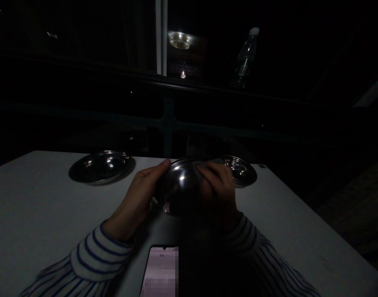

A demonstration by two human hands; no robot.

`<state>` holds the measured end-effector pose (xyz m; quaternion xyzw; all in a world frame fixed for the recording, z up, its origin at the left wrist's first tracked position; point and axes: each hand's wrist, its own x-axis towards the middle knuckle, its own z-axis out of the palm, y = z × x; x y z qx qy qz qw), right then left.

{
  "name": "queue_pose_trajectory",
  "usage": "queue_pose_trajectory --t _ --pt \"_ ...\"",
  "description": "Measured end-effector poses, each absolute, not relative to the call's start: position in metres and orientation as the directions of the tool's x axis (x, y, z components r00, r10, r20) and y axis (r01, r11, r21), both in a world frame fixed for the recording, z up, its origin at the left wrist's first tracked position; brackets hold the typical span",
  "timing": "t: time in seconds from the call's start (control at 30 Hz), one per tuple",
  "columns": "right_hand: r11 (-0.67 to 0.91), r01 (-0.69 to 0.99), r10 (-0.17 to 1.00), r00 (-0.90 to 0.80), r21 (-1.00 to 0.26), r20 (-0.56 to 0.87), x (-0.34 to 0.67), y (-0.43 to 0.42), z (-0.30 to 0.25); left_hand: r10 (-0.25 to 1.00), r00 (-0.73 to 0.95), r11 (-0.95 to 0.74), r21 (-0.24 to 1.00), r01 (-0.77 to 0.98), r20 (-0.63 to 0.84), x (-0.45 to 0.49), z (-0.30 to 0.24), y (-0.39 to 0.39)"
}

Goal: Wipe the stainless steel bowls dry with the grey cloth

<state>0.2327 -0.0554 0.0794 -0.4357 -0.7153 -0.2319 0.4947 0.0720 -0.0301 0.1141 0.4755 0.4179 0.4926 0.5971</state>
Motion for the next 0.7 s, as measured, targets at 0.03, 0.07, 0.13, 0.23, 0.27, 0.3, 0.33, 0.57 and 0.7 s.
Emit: queue_pose_trajectory --t 0.03,0.07,0.13,0.23,0.27,0.3,0.33,0.57,0.7 --pt "0.493 0.855 0.411 -0.064 -0.162 0.910 0.235 -0.053 0.079 0.987 0.159 0.069 0.982 -0.178 -0.040 0.072 0.114 -0.030" --pt "0.479 0.858 0.414 -0.035 -0.185 0.910 0.234 -0.053 0.079 0.986 0.157 0.074 0.983 -0.168 -0.047 0.073 0.114 -0.030" --pt "0.482 0.872 0.396 -0.128 -0.087 0.909 0.225 -0.059 0.077 0.985 0.170 0.072 0.984 -0.164 -0.043 0.073 0.113 -0.031" --pt "0.548 0.823 0.366 -0.393 0.146 0.844 0.212 -0.069 0.072 0.982 0.188 0.036 0.982 -0.187 0.000 0.073 0.113 -0.032" --pt "0.565 0.809 0.361 -0.423 0.166 0.831 0.211 -0.070 0.071 0.983 0.184 0.027 0.982 -0.188 0.008 0.073 0.113 -0.031" --pt "0.568 0.810 0.362 -0.407 0.148 0.839 0.214 -0.068 0.071 0.985 0.171 0.024 0.982 -0.185 0.008 0.072 0.114 -0.031" --pt "0.561 0.823 0.367 -0.350 0.095 0.862 0.218 -0.065 0.071 0.988 0.156 0.029 0.983 -0.179 0.000 0.072 0.114 -0.031" --pt "0.481 0.876 0.390 -0.179 -0.034 0.903 0.228 -0.058 0.077 0.992 0.126 0.039 0.984 -0.171 -0.017 0.075 0.118 -0.033" --pt "0.559 0.825 0.371 -0.343 0.087 0.863 0.224 -0.063 0.077 0.991 0.126 -0.018 0.990 -0.142 0.036 0.075 0.119 -0.037"
